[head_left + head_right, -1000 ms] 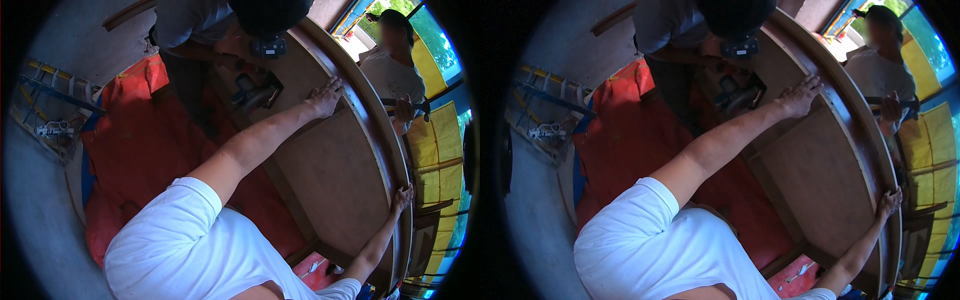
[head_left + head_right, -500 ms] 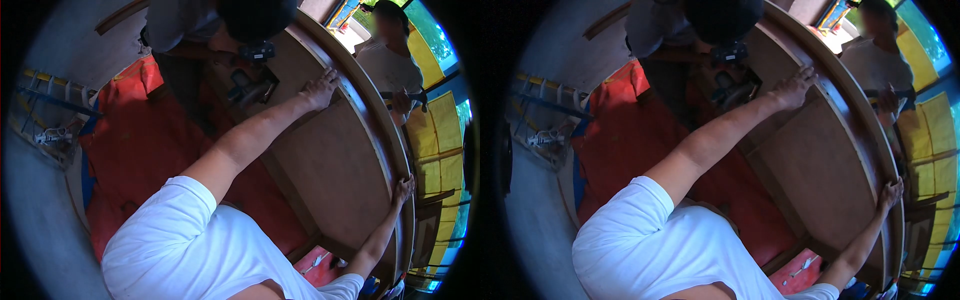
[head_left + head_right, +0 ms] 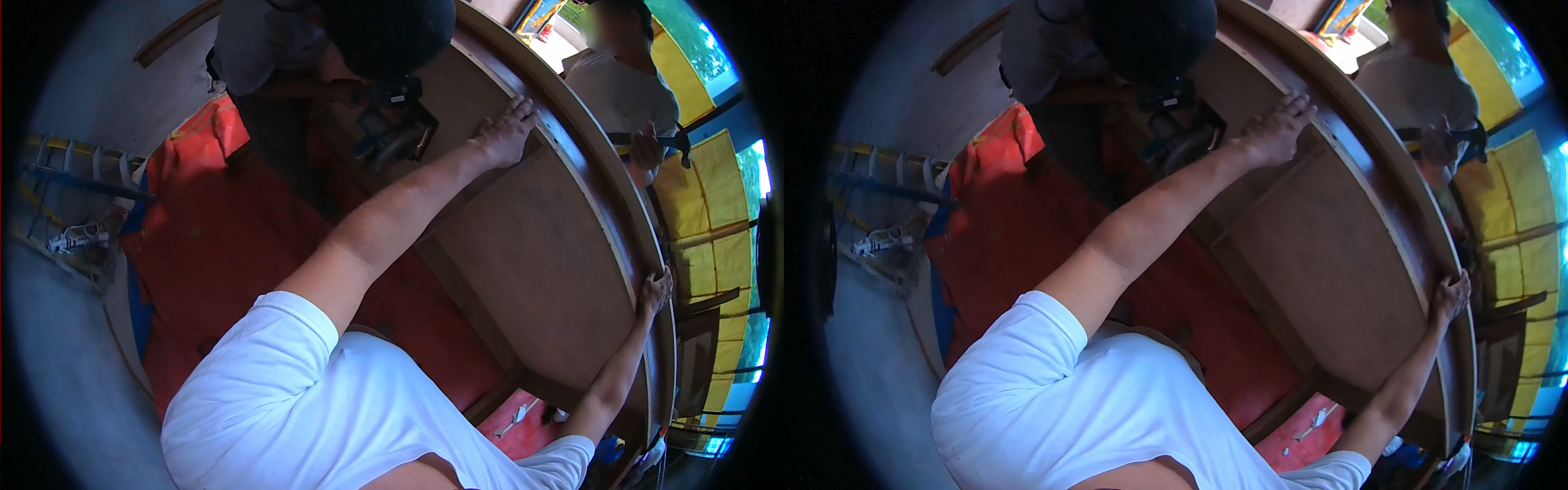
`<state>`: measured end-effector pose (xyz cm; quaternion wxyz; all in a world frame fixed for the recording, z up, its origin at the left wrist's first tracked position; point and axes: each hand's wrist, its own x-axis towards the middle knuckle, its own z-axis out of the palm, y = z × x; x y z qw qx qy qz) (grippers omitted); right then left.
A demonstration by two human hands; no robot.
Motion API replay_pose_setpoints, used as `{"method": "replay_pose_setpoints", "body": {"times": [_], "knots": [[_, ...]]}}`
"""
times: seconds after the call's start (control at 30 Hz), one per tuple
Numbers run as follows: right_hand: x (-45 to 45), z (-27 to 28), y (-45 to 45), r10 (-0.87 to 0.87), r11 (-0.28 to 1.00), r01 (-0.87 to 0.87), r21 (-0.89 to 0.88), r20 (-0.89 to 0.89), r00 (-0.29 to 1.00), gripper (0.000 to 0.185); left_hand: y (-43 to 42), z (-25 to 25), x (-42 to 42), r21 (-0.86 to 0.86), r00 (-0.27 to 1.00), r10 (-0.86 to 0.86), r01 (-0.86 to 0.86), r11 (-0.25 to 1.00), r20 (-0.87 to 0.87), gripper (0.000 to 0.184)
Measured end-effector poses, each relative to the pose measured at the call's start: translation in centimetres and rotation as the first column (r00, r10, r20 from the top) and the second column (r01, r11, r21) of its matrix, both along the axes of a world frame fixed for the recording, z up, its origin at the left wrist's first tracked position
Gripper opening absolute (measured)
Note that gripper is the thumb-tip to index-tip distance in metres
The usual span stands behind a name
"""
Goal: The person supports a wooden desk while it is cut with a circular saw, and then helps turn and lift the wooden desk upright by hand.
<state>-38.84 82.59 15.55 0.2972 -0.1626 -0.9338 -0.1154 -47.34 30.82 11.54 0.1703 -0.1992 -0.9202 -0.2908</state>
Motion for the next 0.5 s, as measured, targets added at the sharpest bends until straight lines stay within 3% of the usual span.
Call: {"method": "replay_pose_setpoints", "body": {"times": [0.23,0.5], "knots": [[0.0,0.0,-0.1,-0.021,1.000,0.021,0.004,0.027,0.999,0.048,-0.3,1.3,1.2,0.033,0.994,-0.009,0.006,0.999,0.108,0.061],[0.7,0.7,-1.7,-0.031,1.000,0.031,-0.003,0.040,0.999,0.049,-0.1,0.5,0.6,0.016,0.998,0.005,-0.006,1.000,0.062,0.061]]}}
